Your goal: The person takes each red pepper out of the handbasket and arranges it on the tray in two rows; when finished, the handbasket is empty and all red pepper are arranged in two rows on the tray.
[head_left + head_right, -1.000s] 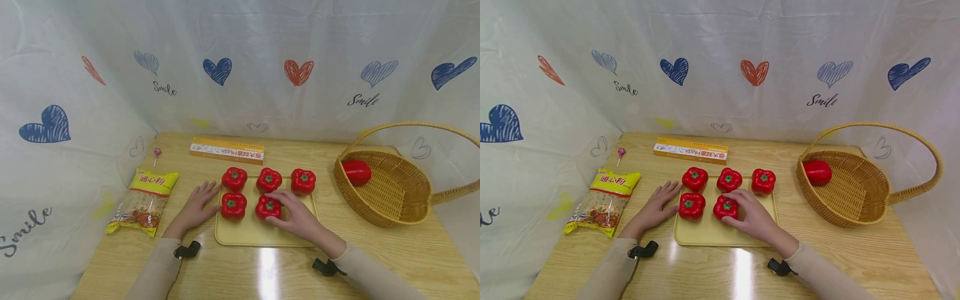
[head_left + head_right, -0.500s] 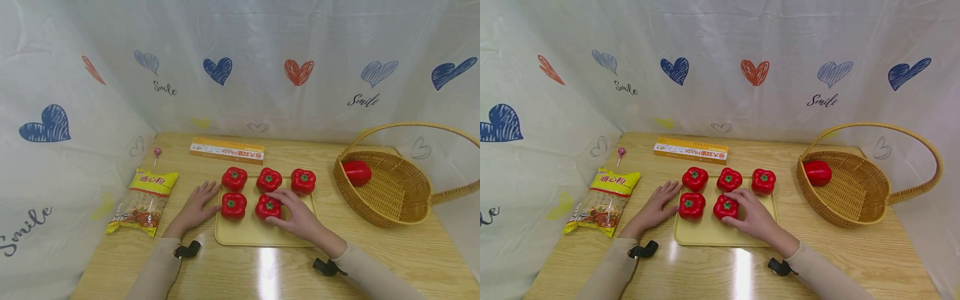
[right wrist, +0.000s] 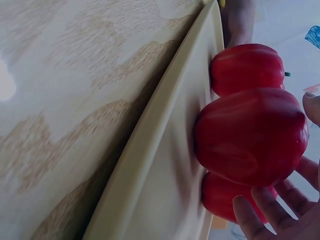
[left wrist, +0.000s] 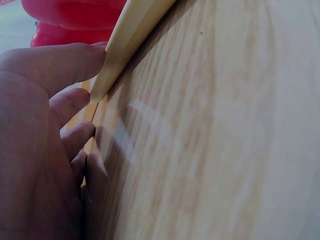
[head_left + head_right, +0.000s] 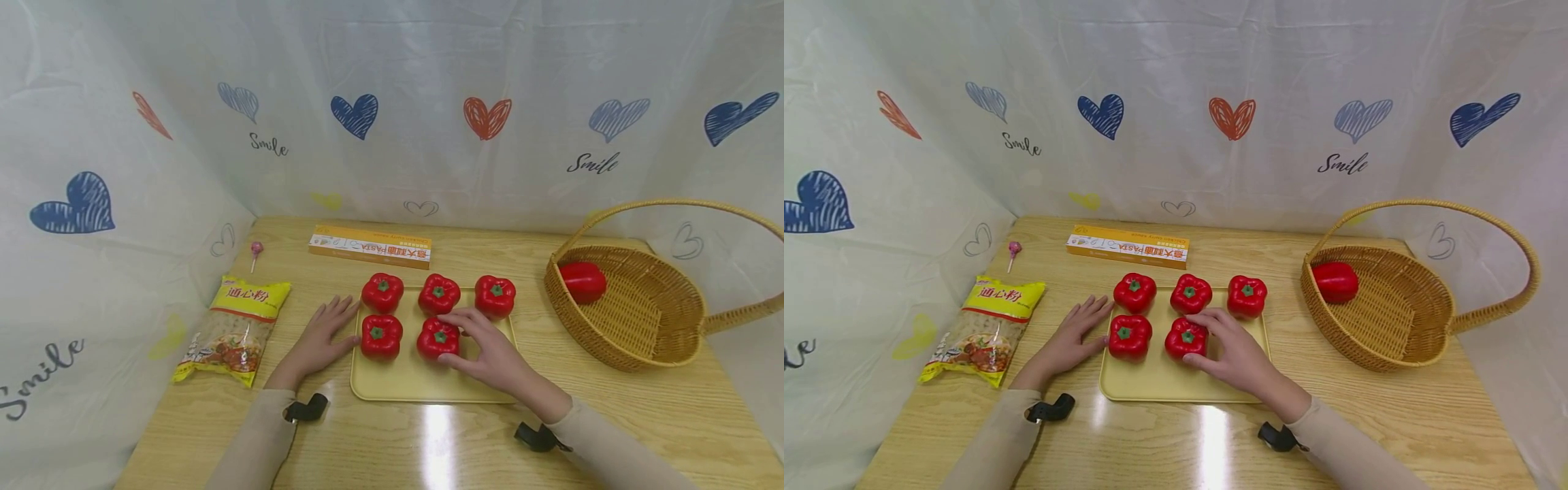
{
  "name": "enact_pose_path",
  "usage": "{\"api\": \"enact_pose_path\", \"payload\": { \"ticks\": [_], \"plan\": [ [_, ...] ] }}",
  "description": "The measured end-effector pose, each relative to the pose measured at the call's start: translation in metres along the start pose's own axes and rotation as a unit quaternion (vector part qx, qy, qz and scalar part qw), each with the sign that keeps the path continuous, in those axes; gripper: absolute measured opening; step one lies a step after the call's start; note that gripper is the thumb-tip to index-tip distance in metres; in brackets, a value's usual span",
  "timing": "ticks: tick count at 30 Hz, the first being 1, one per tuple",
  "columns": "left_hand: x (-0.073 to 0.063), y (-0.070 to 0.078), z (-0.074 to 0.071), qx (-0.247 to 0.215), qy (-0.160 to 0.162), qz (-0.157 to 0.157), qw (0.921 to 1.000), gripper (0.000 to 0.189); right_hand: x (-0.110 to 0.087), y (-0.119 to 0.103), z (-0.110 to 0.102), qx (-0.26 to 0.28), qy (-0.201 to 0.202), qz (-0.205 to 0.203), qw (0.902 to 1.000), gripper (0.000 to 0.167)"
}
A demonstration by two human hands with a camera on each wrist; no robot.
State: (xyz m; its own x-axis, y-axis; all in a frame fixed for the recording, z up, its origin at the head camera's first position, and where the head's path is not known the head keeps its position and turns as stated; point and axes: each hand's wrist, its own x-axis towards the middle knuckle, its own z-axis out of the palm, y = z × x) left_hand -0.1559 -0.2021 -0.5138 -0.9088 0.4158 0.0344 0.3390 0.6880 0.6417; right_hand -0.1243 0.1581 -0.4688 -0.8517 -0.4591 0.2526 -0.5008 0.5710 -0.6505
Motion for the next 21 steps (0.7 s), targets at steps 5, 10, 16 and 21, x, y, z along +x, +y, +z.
{"api": "enact_pose_path", "payload": {
  "ticks": [5, 10, 16, 21],
  "plan": [
    [0.000, 0.000, 0.000, -0.001, -0.001, -0.001, 1.0000, 0.070, -0.002, 0.003, -0.001, 0.006, 0.006, -0.006, 0.9999, 0.061],
    [0.000, 0.000, 0.000, 0.001, -0.001, 0.000, 1.0000, 0.069, -0.004, 0.005, -0.003, 0.011, 0.004, -0.002, 0.9999, 0.060],
    [0.000, 0.000, 0.000, 0.002, 0.000, -0.001, 1.0000, 0.070, -0.007, 0.006, -0.007, 0.010, -0.002, 0.008, 0.9999, 0.059],
    [0.000, 0.000, 0.000, 0.001, 0.000, -0.001, 1.0000, 0.069, -0.010, 0.007, -0.012, 0.000, 0.000, 0.011, 0.9999, 0.059]
  ]
}}
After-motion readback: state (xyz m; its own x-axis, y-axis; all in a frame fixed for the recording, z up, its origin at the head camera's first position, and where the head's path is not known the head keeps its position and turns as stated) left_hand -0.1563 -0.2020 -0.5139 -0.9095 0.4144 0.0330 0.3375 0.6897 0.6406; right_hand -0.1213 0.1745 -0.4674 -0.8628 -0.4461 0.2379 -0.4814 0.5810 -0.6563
